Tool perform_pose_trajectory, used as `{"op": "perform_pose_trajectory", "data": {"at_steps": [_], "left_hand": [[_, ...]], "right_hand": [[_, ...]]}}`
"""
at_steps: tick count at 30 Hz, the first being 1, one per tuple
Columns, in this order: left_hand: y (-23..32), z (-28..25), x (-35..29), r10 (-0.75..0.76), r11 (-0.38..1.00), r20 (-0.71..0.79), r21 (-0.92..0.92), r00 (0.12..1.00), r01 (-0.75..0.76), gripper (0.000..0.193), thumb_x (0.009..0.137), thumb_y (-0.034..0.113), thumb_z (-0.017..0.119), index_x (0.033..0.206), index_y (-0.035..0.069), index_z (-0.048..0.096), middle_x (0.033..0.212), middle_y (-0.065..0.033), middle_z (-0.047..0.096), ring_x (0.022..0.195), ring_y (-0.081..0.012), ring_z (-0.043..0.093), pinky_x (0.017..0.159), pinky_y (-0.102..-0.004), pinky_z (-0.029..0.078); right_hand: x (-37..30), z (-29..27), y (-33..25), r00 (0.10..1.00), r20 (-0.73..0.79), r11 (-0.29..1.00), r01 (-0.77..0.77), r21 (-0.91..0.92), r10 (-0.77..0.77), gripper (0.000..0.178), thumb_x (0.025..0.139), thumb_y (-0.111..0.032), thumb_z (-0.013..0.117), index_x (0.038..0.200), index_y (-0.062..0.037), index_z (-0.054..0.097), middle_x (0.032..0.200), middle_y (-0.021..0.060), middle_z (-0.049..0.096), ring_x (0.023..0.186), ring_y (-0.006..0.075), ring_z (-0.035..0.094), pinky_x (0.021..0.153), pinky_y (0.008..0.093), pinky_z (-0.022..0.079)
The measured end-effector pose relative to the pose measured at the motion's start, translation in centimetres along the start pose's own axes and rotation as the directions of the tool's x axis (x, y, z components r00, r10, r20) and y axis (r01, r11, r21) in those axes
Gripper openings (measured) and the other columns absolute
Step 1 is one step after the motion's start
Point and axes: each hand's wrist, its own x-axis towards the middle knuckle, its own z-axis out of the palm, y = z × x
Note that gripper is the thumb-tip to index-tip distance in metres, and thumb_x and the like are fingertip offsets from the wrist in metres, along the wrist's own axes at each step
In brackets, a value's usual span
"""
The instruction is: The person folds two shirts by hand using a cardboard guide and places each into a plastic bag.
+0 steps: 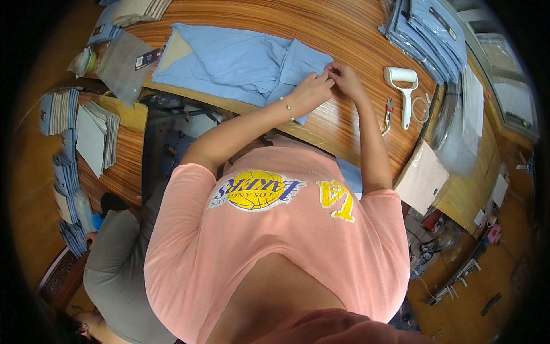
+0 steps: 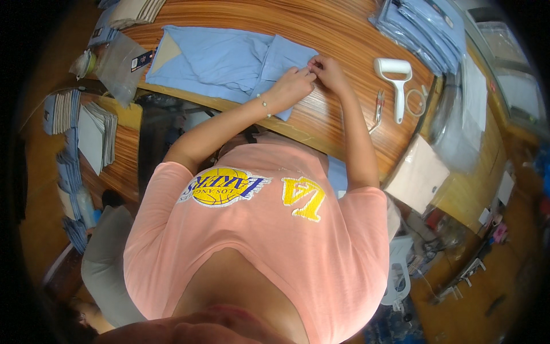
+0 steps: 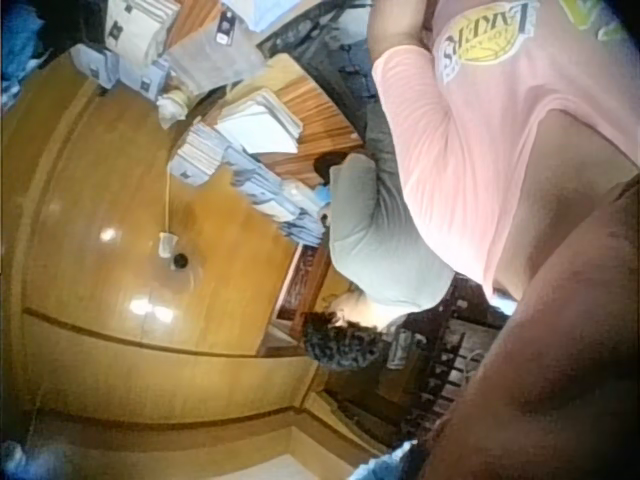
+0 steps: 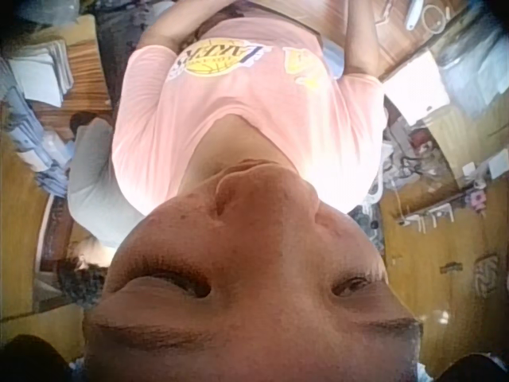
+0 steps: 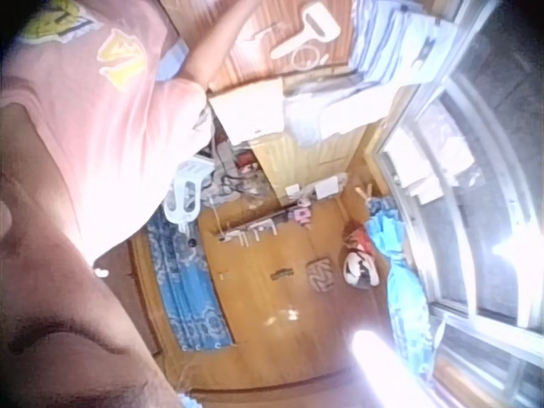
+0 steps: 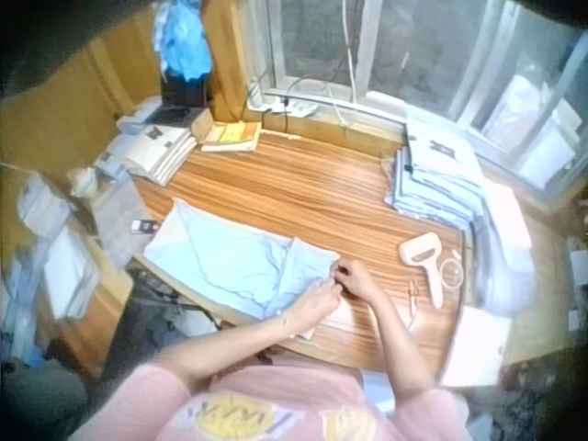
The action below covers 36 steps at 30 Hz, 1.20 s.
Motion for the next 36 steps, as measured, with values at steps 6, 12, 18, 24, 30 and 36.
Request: {"op": "perform_pose_trajectory", "data": {"at_steps": [6,12,18,24,30,36], "left_hand": [[-0.2,-0.9,-2.8,0.148,0.988,0.086,-0.057,0.985,-0.144,0.012,0.071,0.011,0.057,0.082,0.009,0.062,0.087,-0.0024,0.056,0.089,-0.0186,0.051,0.076,-0.032,0.039],[2.2,-0.2,-5.8,-0.245,0.929,-0.039,-0.295,0.969,0.224,0.053,0.08,0.029,0.057,0.123,0.002,0.044,0.128,-0.0165,0.04,0.122,-0.0304,0.036,0.1,-0.0497,0.026],[2.7,3.0,-7.6,-0.323,0.907,-0.011,-0.287,0.946,0.307,0.078,0.082,0.04,0.056,0.139,-0.001,0.023,0.146,-0.0194,0.018,0.136,-0.0333,0.016,0.104,-0.0582,0.012],[2.5,2.8,-7.6,-0.303,0.918,-0.008,-0.271,0.953,0.29,0.076,0.082,0.036,0.055,0.139,-0.002,0.021,0.146,-0.0196,0.019,0.136,-0.0334,0.015,0.104,-0.0578,0.015],[2.8,2.6,-7.8,-0.351,0.889,-0.017,-0.32,0.936,0.327,0.078,0.08,0.034,0.057,0.138,-0.004,0.022,0.145,-0.0233,0.017,0.136,-0.037,0.014,0.104,-0.0583,0.014],[4.4,1.9,-8.3,-0.465,0.829,0.011,-0.347,0.885,0.44,0.08,0.077,0.034,0.059,0.136,-0.006,0.024,0.144,-0.0289,0.015,0.135,-0.0435,0.01,0.102,-0.0633,0.01]], "right_hand": [[-0.4,-0.1,-0.7,0.999,-0.015,0.992,-0.032,-0.125,0.031,0.014,0.083,-0.014,0.062,0.086,0.0001,0.062,0.079,0.0051,0.063,0.07,0.0127,0.054,0.065,0.0277,0.044],[-3.3,0.7,-2.0,0.998,-0.044,0.997,-0.04,0.062,0.043,0.016,0.079,-0.015,0.066,0.082,-0.0004,0.062,0.066,0.0072,0.057,0.062,0.017,0.052,0.06,0.0296,0.043],[-2.2,0.6,-1.4,0.99,0.117,0.978,-0.096,0.184,0.076,0.014,0.077,-0.014,0.07,0.078,-0.0042,0.06,0.069,-0.0032,0.052,0.064,0.0046,0.046,0.059,0.0209,0.039],[-1.5,0.9,-0.5,0.989,0.15,0.929,-0.071,0.364,0.017,0.013,0.078,-0.012,0.069,0.08,-0.0049,0.058,0.067,-0.0035,0.051,0.065,0.0046,0.045,0.058,0.0209,0.038],[-2.4,0.4,-2.7,0.999,-0.032,0.987,-0.021,-0.158,0.016,0.01,0.078,-0.009,0.065,0.083,-0.0033,0.059,0.073,0.0075,0.058,0.068,0.022,0.053,0.065,0.0313,0.043],[-4.3,-0.3,-2.0,0.894,-0.044,0.713,0.325,-0.621,-0.446,0.037,0.071,-0.004,0.063,0.106,-0.0148,0.06,0.111,0.0089,0.055,0.105,0.0277,0.051,0.085,0.0429,0.039]]}}
